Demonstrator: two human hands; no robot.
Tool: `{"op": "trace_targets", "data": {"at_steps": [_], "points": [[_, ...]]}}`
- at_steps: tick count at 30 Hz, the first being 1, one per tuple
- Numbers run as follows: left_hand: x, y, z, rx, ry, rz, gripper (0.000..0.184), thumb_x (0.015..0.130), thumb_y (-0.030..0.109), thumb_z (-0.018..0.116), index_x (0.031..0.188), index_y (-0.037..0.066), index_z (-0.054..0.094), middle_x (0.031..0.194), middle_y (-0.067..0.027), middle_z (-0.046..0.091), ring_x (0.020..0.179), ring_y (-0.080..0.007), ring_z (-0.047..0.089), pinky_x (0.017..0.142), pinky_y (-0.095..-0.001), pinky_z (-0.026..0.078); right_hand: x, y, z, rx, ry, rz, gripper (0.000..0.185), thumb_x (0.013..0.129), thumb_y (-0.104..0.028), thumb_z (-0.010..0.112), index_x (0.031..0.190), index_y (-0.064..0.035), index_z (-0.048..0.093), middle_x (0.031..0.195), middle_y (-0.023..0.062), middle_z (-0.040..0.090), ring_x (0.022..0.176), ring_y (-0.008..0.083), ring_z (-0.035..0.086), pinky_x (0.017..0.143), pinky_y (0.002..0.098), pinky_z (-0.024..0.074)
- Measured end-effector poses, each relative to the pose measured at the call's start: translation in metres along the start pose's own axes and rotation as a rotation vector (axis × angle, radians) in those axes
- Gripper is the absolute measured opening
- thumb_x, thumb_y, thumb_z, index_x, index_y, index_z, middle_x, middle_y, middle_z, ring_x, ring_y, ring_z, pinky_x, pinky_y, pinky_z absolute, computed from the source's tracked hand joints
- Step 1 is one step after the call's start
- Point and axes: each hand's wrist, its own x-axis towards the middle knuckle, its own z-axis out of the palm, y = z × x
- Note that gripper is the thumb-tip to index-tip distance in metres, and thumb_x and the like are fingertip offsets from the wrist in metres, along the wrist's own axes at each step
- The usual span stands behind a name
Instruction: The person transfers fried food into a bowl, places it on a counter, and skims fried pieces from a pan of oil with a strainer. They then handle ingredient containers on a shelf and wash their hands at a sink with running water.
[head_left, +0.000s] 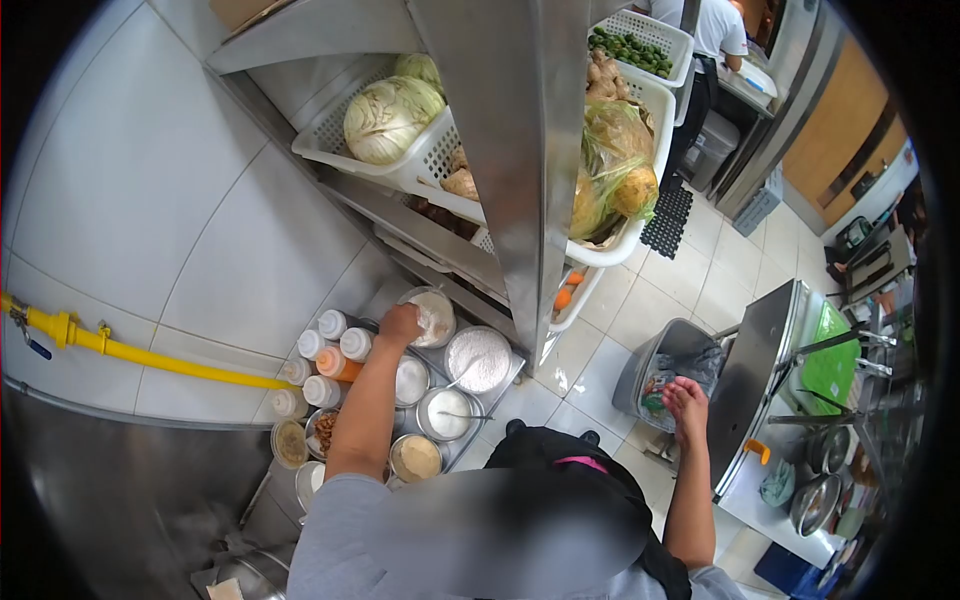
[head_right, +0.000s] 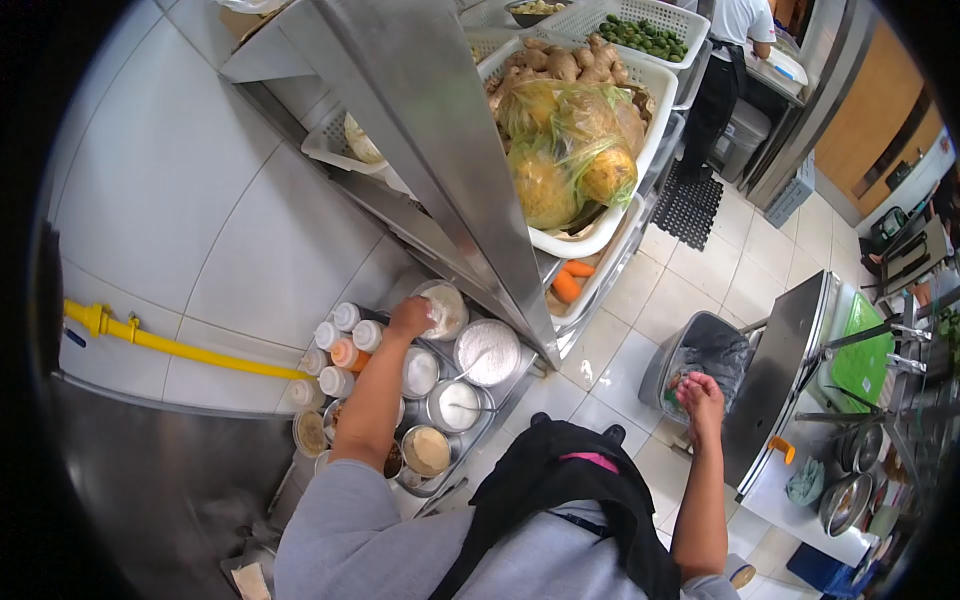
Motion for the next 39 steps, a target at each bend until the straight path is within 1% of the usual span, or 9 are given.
{"op": "trace_targets", "data": {"at_steps": [3,9,13,18,23,28,34,36,39], "points": [[0.005,-0.012,0.000,-0.093,0.182,-0.052,0.022,0.076,0.007,0.061,0.096,0.007,0.069,0.096,-0.0205,0.068,0.095,-0.0380,0.065,0.082,-0.0461,0.053,-0.001,0.000,0.000,-0.010,0.025,-0.003,0.017,0.092,-0.003,0.055,0.109,-0.0044,0.056,0.096,0.0067,0.064,0.084,0.0152,0.065,0.074,0.0270,0.0559],[0.010,0.003,0.010,-0.121,0.301,-0.083,0.019,0.078,0.007,0.059,0.094,0.005,0.069,0.100,-0.0224,0.066,0.095,-0.0371,0.064,0.082,-0.0445,0.053,0.002,0.007,-0.001,-0.017,0.021,0.007,0.017,0.092,-0.004,0.057,0.109,-0.0045,0.057,0.095,0.0070,0.065,0.082,0.0153,0.065,0.073,0.0274,0.0563],[0.005,0.013,0.009,-0.079,0.168,-0.130,0.027,0.076,0.008,0.062,0.101,0.005,0.071,0.105,-0.0212,0.067,0.098,-0.0382,0.063,0.085,-0.0427,0.052,-0.004,-0.001,0.008,-0.023,0.021,0.017,0.016,0.092,-0.004,0.057,0.108,-0.0048,0.057,0.095,0.0069,0.065,0.082,0.0152,0.065,0.073,0.0275,0.0563],[0.011,-0.010,0.024,-0.417,0.184,0.009,0.023,0.074,0.008,0.062,0.094,0.003,0.072,0.104,-0.0224,0.067,0.100,-0.0368,0.064,0.088,-0.0429,0.051,-0.005,-0.001,0.003,-0.001,0.012,0.006,0.015,0.092,-0.004,0.056,0.107,-0.0047,0.057,0.094,0.0066,0.065,0.081,0.0151,0.065,0.072,0.0275,0.0562],[0.006,-0.009,0.019,-0.296,0.260,0.010,0.027,0.072,0.007,0.065,0.099,0.004,0.070,0.107,-0.0226,0.066,0.101,-0.0384,0.063,0.087,-0.0431,0.051,-0.005,0.005,0.001,-0.022,0.025,0.006,0.014,0.092,-0.004,0.056,0.106,-0.0049,0.058,0.093,0.0062,0.065,0.080,0.0148,0.065,0.072,0.0271,0.0563],[0.002,0.004,0.018,-0.183,0.196,0.026,0.030,0.071,0.005,0.067,0.101,0.002,0.067,0.107,-0.0222,0.065,0.100,-0.0393,0.062,0.085,-0.0439,0.051,-0.006,0.005,0.007,-0.036,0.018,0.026,0.014,0.093,-0.004,0.056,0.106,-0.0053,0.058,0.092,0.0053,0.065,0.079,0.0143,0.065,0.072,0.0271,0.0563],[-0.004,0.017,0.001,-0.190,0.210,-0.031,0.030,0.072,0.010,0.066,0.101,0.013,0.071,0.101,-0.0139,0.066,0.095,-0.0344,0.064,0.081,-0.0435,0.053,-0.006,0.001,0.008,-0.034,0.012,0.018,0.014,0.092,-0.004,0.056,0.106,-0.0054,0.058,0.093,0.0051,0.065,0.080,0.0140,0.065,0.073,0.0274,0.0562],[-0.010,0.025,-0.002,-0.105,0.206,0.177,0.028,0.072,0.014,0.067,0.100,0.014,0.071,0.103,-0.0116,0.067,0.096,-0.0324,0.065,0.080,-0.0425,0.053,-0.006,0.003,0.008,-0.036,-0.002,0.020,0.014,0.092,-0.003,0.055,0.106,-0.0053,0.058,0.093,0.0051,0.065,0.080,0.0141,0.065,0.073,0.0275,0.0563],[-0.011,0.028,0.006,-0.076,0.163,0.281,0.028,0.071,0.016,0.068,0.100,0.014,0.070,0.102,-0.0098,0.068,0.096,-0.0309,0.065,0.079,-0.0420,0.053,-0.006,0.006,0.009,-0.044,0.015,0.027,0.015,0.092,-0.003,0.054,0.107,-0.0052,0.057,0.094,0.0051,0.065,0.081,0.0144,0.065,0.074,0.0274,0.0561]]}}
